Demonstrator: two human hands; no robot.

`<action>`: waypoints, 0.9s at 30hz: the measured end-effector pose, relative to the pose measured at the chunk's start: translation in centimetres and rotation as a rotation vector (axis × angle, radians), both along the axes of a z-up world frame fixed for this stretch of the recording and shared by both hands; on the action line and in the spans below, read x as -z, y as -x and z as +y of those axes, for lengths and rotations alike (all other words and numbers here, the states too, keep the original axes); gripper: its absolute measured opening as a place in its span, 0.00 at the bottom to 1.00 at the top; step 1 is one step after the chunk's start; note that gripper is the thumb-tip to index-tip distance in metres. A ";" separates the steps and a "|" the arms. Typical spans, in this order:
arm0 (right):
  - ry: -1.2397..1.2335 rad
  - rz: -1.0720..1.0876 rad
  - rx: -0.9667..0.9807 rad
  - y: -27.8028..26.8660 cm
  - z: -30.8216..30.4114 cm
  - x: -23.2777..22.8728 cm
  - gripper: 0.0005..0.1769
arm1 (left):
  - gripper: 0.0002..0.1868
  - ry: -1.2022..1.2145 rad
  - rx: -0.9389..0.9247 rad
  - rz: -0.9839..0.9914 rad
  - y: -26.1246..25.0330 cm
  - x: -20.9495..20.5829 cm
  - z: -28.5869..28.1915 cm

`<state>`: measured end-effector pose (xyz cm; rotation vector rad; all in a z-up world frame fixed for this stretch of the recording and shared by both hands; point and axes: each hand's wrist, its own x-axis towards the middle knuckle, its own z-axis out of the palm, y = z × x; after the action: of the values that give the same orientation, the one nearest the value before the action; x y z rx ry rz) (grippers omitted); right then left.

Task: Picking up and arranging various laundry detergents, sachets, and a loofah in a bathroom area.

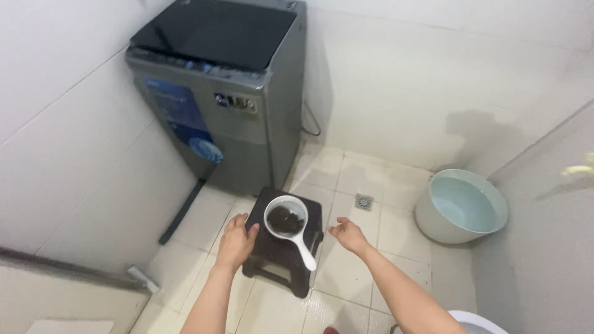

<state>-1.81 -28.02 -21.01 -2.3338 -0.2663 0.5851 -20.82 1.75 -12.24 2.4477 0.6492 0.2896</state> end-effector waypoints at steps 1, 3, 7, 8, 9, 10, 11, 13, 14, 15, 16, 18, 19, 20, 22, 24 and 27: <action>-0.002 -0.007 0.012 -0.8 -0.6 -0.1 0.41 | 0.29 -0.002 0.012 -0.007 -0.7 -1.1 -0.4; -0.151 -0.110 0.018 -2.7 -2.1 -0.2 0.37 | 0.30 0.003 0.034 -0.025 -2.2 -3.3 -1.3; -0.145 -0.115 0.111 -3.8 -4.2 -8.4 0.33 | 0.30 -0.053 0.106 -0.046 -6.6 -5.4 -3.2; -0.150 -0.084 0.111 -4.0 -4.8 -10.9 0.32 | 0.31 -0.040 0.088 0.007 -8.0 -5.8 -3.9; -0.156 -0.051 0.113 -4.1 -5.5 -13.1 0.30 | 0.33 -0.028 0.069 0.062 -9.3 -6.1 -4.6; -0.157 -0.058 0.134 -5.8 -6.6 -12.1 0.30 | 0.33 -0.030 0.091 0.057 -10.3 -6.7 -5.3; -0.234 -0.173 0.118 -7.8 -7.6 -11.2 0.28 | 0.33 -0.024 0.138 -0.015 -11.4 -7.5 -5.8; -0.308 -0.300 0.115 -10.8 -9.5 -12.0 0.27 | 0.33 -0.020 0.199 -0.094 -14.1 -9.0 -7.0; -0.350 -0.262 0.139 -11.8 -10.3 -13.7 0.27 | 0.33 -0.027 0.215 -0.104 -15.7 -9.6 -7.6; -0.392 -0.224 0.162 -13.0 -11.1 -15.2 0.27 | 0.33 -0.033 0.230 -0.114 -17.4 -10.1 -8.3; -0.393 -0.235 0.175 -14.3 -12.1 -16.1 0.27 | 0.33 -0.035 0.245 -0.122 -18.9 -11.2 -9.4; -0.423 -0.271 0.175 -17.3 -14.0 -18.1 0.27 | 0.33 -0.026 0.260 -0.080 -22.0 -13.7 -11.4; -0.425 -0.284 0.184 -18.4 -15.0 -19.7 0.27 | 0.33 -0.029 0.271 -0.091 -24.1 -14.2 -12.2; -0.387 -0.284 0.180 -19.5 -16.0 -21.3 0.28 | 0.33 -0.055 0.274 -0.068 -26.1 -14.7 -13.1; -0.348 -0.285 0.189 -21.6 -18.3 -23.3 0.28 | 0.32 -0.081 0.289 -0.046 -29.8 -15.5 -15.3; -0.387 -0.318 0.188 -24.2 -20.3 -24.5 0.28 | 0.32 -0.084 0.351 -0.127 -33.1 -16.8 -17.4; -0.373 -0.311 0.244 -27.0 -23.0 -26.7 0.29 | 0.31 -0.085 0.391 -0.105 -37.5 -18.1 -20.8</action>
<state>25.21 -51.01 5.70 -2.0429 -0.2076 0.0426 16.67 -19.10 5.85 2.5533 0.1077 0.2885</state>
